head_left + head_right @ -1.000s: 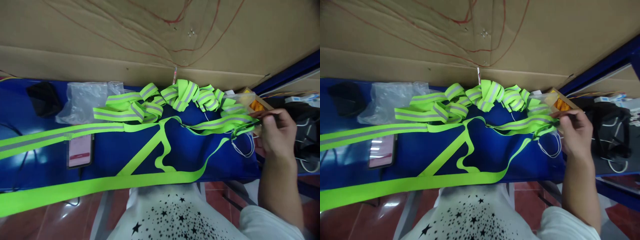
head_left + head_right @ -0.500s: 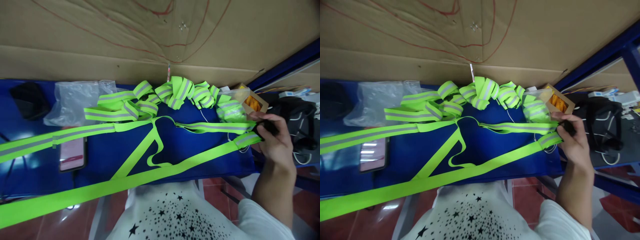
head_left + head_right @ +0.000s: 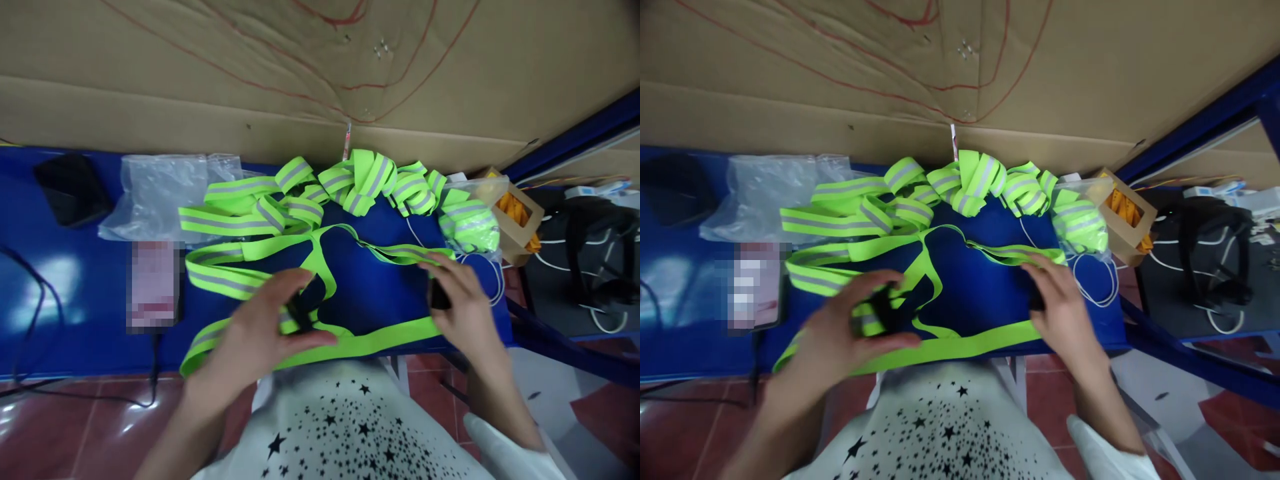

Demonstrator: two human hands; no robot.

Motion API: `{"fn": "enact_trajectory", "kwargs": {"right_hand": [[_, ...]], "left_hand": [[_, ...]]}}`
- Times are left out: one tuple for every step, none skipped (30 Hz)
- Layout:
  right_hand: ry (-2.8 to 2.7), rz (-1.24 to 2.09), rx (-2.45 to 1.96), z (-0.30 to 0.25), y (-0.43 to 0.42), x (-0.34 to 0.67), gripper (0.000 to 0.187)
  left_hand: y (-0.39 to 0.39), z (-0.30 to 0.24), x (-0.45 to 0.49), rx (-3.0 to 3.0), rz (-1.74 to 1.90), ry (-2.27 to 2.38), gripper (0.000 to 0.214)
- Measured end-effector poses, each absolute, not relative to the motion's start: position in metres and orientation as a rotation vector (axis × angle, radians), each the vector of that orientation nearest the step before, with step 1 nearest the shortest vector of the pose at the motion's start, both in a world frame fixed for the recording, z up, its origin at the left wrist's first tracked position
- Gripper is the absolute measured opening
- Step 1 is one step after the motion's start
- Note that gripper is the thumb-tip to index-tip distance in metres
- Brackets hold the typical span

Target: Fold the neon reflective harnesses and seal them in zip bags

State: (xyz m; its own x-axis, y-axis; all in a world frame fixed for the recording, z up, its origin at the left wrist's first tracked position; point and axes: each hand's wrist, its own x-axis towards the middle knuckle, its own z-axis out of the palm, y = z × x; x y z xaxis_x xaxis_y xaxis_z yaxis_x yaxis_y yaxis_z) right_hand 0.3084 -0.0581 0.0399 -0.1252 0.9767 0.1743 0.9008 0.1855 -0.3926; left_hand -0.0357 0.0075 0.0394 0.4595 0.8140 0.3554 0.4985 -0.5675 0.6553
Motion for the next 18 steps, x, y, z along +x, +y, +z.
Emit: {"fn": "enact_trajectory", "kwargs": {"right_hand": [[-2.158, 0.350, -1.691, 0.038, -0.055, 0.297, 0.078], [-2.213, 0.398, -1.635, 0.037, -0.052, 0.285, 0.081], [-2.256, 0.440, -1.597, 0.037, -0.049, 0.275, 0.082], [-2.289, 0.467, -1.560, 0.037, -0.047, 0.266, 0.081], [-2.312, 0.484, -1.524, 0.038, -0.045, 0.259, 0.080], [-2.328, 0.498, -1.489, 0.039, -0.043, 0.254, 0.078], [-2.337, 0.506, -1.457, 0.040, -0.042, 0.250, 0.076], [-2.341, 0.509, -1.432, 0.040, -0.041, 0.247, 0.075], [-2.346, 0.514, -1.417, 0.041, -0.040, 0.245, 0.075], [-2.357, 0.517, -1.409, 0.041, -0.040, 0.243, 0.076], [-2.371, 0.516, -1.405, 0.040, -0.040, 0.242, 0.077], [-2.388, 0.511, -1.407, 0.039, -0.040, 0.240, 0.078], [-2.405, 0.501, -1.414, 0.038, -0.040, 0.238, 0.079], [-2.419, 0.490, -1.423, 0.036, -0.041, 0.236, 0.080], [-2.428, 0.476, -1.434, 0.035, -0.041, 0.233, 0.081], [-2.426, 0.462, -1.451, 0.035, -0.041, 0.230, 0.084], [-2.415, 0.454, -1.471, 0.035, -0.040, 0.227, 0.086], [-2.402, 0.458, -1.485, 0.036, -0.040, 0.225, 0.089]], "left_hand": [[0.004, 0.033, -0.022, 2.305, 0.834, 1.021, 0.070], [0.002, 0.027, -0.009, 2.328, 0.791, 0.928, 0.072], [0.000, 0.024, 0.002, 2.351, 0.793, 0.848, 0.074], [-0.001, 0.022, 0.011, 2.357, 0.799, 0.778, 0.074], [-0.001, 0.021, 0.017, 2.356, 0.810, 0.730, 0.075], [0.000, 0.022, 0.021, 2.349, 0.820, 0.699, 0.075], [0.001, 0.024, 0.022, 2.337, 0.818, 0.682, 0.075], [0.002, 0.025, 0.021, 2.323, 0.812, 0.677, 0.076], [0.003, 0.027, 0.020, 2.311, 0.810, 0.677, 0.077], [0.003, 0.027, 0.018, 2.303, 0.812, 0.679, 0.078], [0.003, 0.027, 0.017, 2.299, 0.810, 0.679, 0.079], [0.002, 0.026, 0.016, 2.295, 0.801, 0.682, 0.080], [0.000, 0.024, 0.016, 2.292, 0.788, 0.687, 0.079], [-0.001, 0.021, 0.016, 2.291, 0.772, 0.700, 0.078], [-0.003, 0.018, 0.018, 2.291, 0.753, 0.728, 0.078], [-0.004, 0.015, 0.019, 2.289, 0.741, 0.765, 0.078], [-0.005, 0.013, 0.021, 2.280, 0.732, 0.809, 0.080], [-0.005, 0.012, 0.023, 2.267, 0.737, 0.844, 0.081]]}}
